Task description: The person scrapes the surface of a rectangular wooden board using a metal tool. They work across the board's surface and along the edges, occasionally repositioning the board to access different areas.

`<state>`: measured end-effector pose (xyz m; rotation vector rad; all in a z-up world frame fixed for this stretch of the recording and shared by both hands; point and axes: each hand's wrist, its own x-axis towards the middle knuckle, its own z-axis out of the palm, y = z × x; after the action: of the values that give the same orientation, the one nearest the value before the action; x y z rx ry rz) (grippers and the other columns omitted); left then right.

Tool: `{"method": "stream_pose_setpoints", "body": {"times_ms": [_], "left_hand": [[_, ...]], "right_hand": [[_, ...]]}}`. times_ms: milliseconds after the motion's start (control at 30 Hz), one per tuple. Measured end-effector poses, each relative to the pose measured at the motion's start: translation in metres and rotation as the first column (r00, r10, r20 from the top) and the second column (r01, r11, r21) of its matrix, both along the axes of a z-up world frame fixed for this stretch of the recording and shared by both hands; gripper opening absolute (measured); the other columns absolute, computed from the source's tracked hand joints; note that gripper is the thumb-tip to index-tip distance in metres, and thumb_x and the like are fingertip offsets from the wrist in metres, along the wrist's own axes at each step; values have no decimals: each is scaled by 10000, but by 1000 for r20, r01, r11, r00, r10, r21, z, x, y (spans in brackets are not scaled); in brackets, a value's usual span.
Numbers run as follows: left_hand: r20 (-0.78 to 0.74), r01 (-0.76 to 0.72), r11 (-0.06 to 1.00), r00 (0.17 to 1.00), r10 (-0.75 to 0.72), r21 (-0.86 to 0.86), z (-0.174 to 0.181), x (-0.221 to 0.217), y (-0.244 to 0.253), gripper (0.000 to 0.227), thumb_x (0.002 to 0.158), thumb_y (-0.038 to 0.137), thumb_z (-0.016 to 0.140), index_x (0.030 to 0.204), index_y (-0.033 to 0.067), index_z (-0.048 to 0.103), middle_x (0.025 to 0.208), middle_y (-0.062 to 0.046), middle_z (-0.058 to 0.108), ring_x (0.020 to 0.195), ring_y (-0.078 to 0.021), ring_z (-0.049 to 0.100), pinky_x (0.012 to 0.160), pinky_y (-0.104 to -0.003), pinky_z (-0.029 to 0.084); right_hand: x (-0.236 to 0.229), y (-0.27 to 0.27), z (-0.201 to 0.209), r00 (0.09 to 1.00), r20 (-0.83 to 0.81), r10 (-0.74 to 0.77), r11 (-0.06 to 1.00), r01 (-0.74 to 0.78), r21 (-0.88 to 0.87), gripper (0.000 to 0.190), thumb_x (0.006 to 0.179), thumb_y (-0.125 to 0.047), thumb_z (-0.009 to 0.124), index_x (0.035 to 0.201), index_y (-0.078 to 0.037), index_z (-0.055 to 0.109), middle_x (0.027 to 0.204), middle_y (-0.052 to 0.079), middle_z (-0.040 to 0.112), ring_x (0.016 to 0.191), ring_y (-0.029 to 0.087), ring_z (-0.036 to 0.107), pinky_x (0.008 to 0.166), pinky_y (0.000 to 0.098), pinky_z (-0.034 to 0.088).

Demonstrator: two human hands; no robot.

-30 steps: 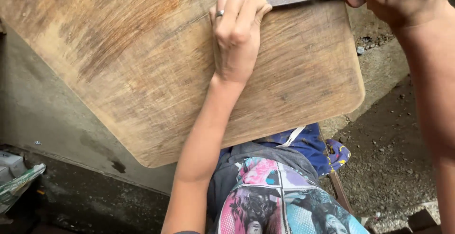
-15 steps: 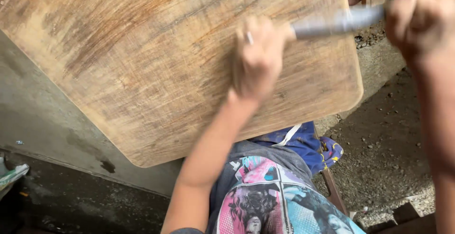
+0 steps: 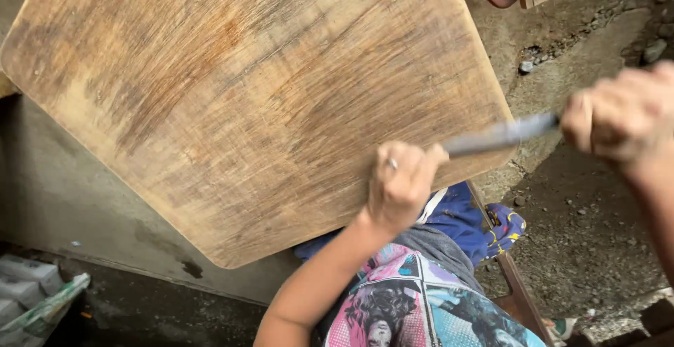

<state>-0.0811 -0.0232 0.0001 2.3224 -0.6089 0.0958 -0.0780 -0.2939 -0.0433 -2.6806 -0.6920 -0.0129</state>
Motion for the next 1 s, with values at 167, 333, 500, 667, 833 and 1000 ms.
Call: {"method": "stream_pose_setpoints", "body": {"times_ms": [167, 333, 500, 667, 833, 1000], "left_hand": [[204, -159, 980, 970, 132, 122, -25, 104, 8, 174, 835, 112, 483, 678, 49, 525, 578, -38, 359, 573, -185, 332, 534, -294, 296], [239, -215, 975, 951, 196, 53, -15, 100, 8, 211, 830, 69, 493, 623, 32, 473, 562, -66, 319, 579, -190, 283, 525, -278, 243], [-49, -33, 999, 998, 32, -32, 7, -6, 6, 24, 824, -4, 578, 832, -26, 581, 589, -43, 350, 552, -209, 379, 560, -341, 308], [-10, -109, 994, 994, 109, 10, -2, 25, 14, 105, 807, 55, 594, 711, 25, 562, 592, -35, 372, 580, -194, 367, 564, -322, 292], [38, -171, 984, 984, 172, -41, -13, 59, 29, 75, 809, 104, 570, 739, 79, 570, 592, -30, 414, 601, -198, 369, 564, -316, 266], [184, -213, 964, 966, 184, 157, -8, 37, 33, 104, 813, 14, 586, 757, 101, 581, 606, 0, 361, 625, -179, 436, 647, -277, 296]], "right_hand": [[49, -3, -41, 991, 122, -61, 998, 63, -18, 552, 946, 63, 566, 517, -94, 256, 471, 47, 225, 402, 222, 216, 476, 390, 195], [57, -2, -31, 981, 192, -17, 998, 27, -50, 525, 926, -14, 596, 519, -129, 285, 456, 19, 260, 403, 209, 241, 494, 377, 218], [20, 16, 7, 992, 108, 64, 998, -65, 6, 441, 844, -75, 512, 458, -157, 313, 403, -6, 343, 372, 182, 274, 465, 321, 204], [53, 16, -20, 993, 57, 107, 992, -111, 65, 390, 833, -4, 496, 494, -107, 335, 435, 15, 298, 426, 192, 249, 554, 377, 237], [82, 17, -60, 984, 177, 12, 1000, -16, 22, 375, 966, -46, 562, 599, -75, 493, 539, 34, 441, 400, 142, 310, 389, 278, 206], [63, 37, -8, 988, 127, 92, 995, -86, -56, 474, 918, -47, 545, 510, -123, 318, 443, -3, 317, 399, 186, 325, 491, 319, 225]]}}
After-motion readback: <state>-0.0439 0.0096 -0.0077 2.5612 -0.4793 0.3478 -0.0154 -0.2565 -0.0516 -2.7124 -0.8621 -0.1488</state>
